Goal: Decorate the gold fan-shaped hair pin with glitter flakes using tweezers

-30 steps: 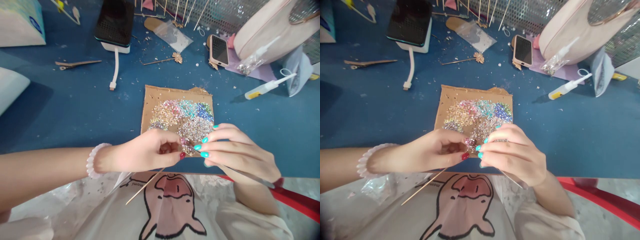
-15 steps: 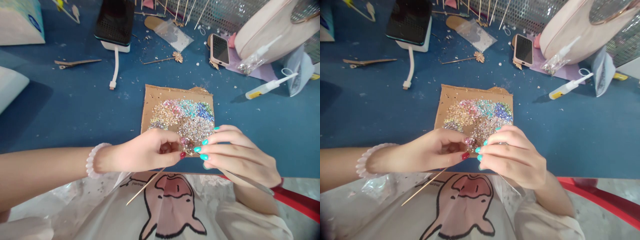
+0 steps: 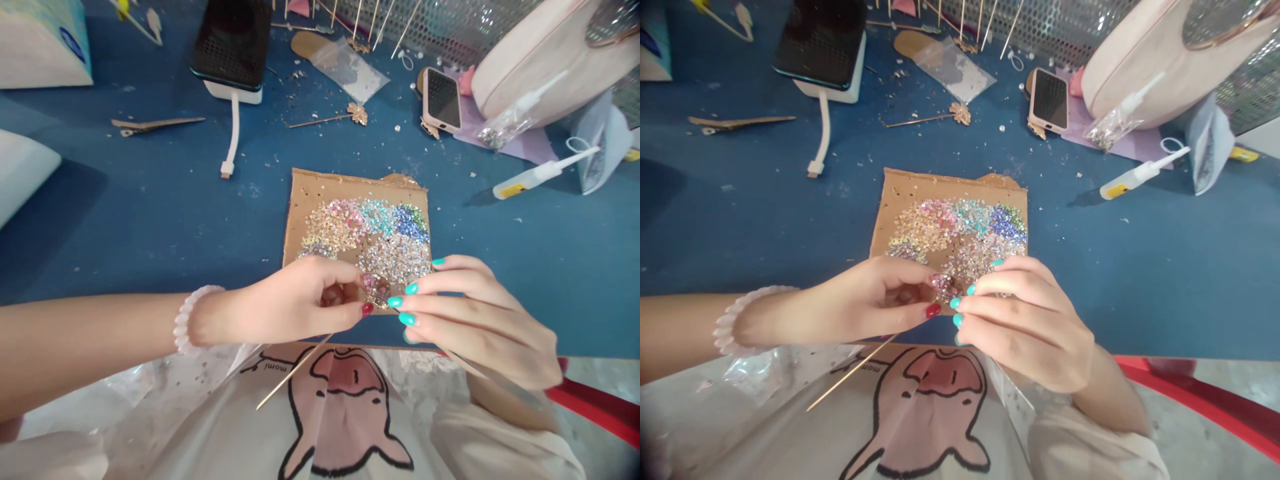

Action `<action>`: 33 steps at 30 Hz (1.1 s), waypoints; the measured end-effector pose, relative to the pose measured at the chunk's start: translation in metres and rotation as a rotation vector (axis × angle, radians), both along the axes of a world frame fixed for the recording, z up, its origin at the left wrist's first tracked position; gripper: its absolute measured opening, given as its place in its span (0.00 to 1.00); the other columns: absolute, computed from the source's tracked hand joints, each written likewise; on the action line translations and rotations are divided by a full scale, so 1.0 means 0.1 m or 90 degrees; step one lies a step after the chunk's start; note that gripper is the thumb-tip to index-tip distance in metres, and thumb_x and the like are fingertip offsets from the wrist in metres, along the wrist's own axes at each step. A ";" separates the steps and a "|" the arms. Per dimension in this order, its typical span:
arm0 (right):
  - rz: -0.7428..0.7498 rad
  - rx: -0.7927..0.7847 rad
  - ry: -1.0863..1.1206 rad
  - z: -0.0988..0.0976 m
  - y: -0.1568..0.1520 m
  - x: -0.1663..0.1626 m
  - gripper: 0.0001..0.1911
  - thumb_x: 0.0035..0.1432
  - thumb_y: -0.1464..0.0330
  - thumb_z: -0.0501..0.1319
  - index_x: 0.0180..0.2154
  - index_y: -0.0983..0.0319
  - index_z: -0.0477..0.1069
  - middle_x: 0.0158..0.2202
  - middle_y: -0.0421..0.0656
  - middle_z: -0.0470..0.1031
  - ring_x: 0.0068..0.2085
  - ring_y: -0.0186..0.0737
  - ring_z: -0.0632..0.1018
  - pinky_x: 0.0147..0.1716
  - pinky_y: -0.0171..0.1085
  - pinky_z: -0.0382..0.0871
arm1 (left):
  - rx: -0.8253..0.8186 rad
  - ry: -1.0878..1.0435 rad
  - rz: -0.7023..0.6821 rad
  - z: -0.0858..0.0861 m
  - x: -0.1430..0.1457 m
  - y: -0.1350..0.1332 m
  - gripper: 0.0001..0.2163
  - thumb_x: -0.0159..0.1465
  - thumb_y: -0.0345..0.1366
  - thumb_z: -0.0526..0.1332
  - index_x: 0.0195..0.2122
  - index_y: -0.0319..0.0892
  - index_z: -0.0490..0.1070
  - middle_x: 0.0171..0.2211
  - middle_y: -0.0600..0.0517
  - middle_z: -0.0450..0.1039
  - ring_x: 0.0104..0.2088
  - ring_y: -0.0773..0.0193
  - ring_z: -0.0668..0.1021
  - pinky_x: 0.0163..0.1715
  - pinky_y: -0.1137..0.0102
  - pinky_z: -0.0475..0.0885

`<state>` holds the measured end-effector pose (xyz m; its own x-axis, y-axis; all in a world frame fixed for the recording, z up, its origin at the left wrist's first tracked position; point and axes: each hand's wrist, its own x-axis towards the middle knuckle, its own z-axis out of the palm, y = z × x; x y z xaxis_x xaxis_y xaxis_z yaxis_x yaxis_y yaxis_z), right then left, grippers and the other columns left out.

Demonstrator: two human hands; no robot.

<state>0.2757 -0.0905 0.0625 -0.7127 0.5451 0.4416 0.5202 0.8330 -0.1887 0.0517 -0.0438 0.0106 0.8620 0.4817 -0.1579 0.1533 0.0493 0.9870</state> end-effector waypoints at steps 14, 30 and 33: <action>-0.018 0.028 -0.004 -0.02 -0.02 -0.01 0.01 0.56 0.74 0.64 0.32 0.63 0.74 0.32 0.42 0.82 0.38 0.38 0.80 0.45 0.44 0.74 | -0.006 0.004 0.006 0.01 0.01 0.00 0.06 0.65 0.34 0.56 0.32 0.38 0.67 0.22 0.58 0.63 0.21 0.73 0.64 0.19 0.79 0.61; -0.037 0.020 -0.014 -0.03 -0.08 -0.03 0.01 0.57 0.74 0.63 0.33 0.64 0.74 0.32 0.42 0.81 0.39 0.37 0.79 0.47 0.45 0.73 | 0.000 0.000 0.012 -0.01 0.01 -0.02 0.06 0.66 0.34 0.55 0.34 0.37 0.69 0.23 0.57 0.66 0.21 0.73 0.67 0.20 0.79 0.62; -0.036 0.021 -0.014 -0.03 -0.08 -0.03 0.02 0.57 0.74 0.63 0.33 0.64 0.74 0.32 0.43 0.82 0.38 0.37 0.80 0.46 0.45 0.73 | 0.004 0.001 0.016 -0.01 0.01 -0.02 0.06 0.65 0.34 0.56 0.33 0.38 0.68 0.23 0.57 0.66 0.21 0.73 0.66 0.19 0.79 0.62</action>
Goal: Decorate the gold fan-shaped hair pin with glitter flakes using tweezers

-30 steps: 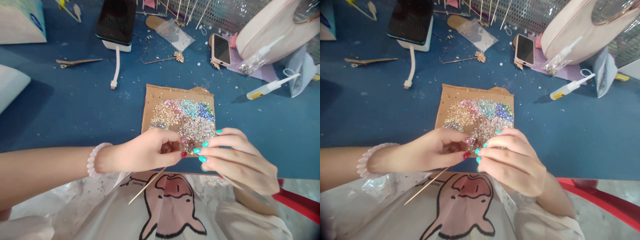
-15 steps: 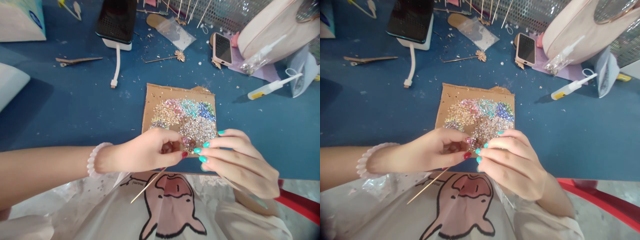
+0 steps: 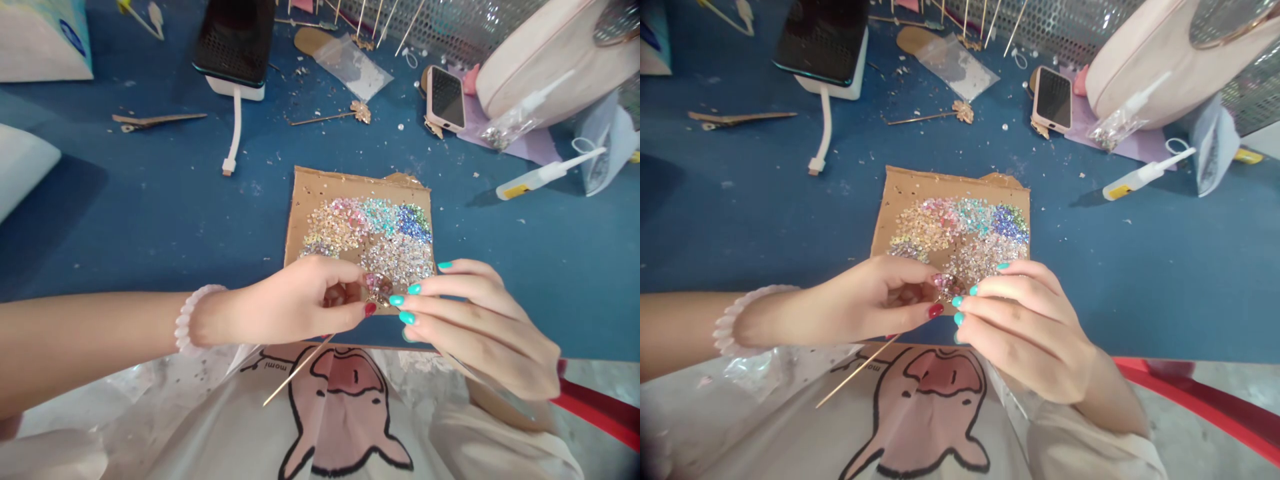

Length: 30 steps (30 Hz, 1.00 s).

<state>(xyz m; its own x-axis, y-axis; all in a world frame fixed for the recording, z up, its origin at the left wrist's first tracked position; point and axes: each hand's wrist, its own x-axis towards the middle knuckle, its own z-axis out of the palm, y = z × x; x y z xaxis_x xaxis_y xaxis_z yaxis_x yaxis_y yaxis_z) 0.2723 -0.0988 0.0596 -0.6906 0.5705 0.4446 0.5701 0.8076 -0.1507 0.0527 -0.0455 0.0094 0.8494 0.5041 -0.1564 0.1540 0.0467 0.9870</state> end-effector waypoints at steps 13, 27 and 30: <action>-0.016 -0.019 0.030 -0.01 -0.05 0.01 0.02 0.56 0.75 0.64 0.34 0.65 0.74 0.34 0.45 0.81 0.41 0.38 0.78 0.48 0.47 0.71 | -0.006 -0.005 0.025 0.01 0.02 -0.03 0.07 0.65 0.33 0.57 0.30 0.38 0.67 0.22 0.58 0.64 0.21 0.73 0.66 0.19 0.79 0.60; -0.055 0.005 -0.001 -0.03 -0.14 -0.04 0.03 0.56 0.77 0.63 0.34 0.66 0.75 0.35 0.46 0.81 0.42 0.38 0.78 0.50 0.46 0.70 | -0.028 -0.002 0.003 0.02 0.01 0.00 0.06 0.66 0.34 0.56 0.34 0.38 0.68 0.21 0.58 0.65 0.19 0.73 0.70 0.18 0.78 0.64; -0.050 0.022 0.010 -0.09 -0.17 -0.04 0.06 0.54 0.78 0.64 0.36 0.67 0.75 0.37 0.47 0.81 0.45 0.38 0.77 0.51 0.46 0.68 | -0.052 0.007 0.012 0.04 0.02 -0.01 0.05 0.65 0.33 0.57 0.31 0.39 0.67 0.19 0.60 0.64 0.17 0.73 0.71 0.16 0.80 0.63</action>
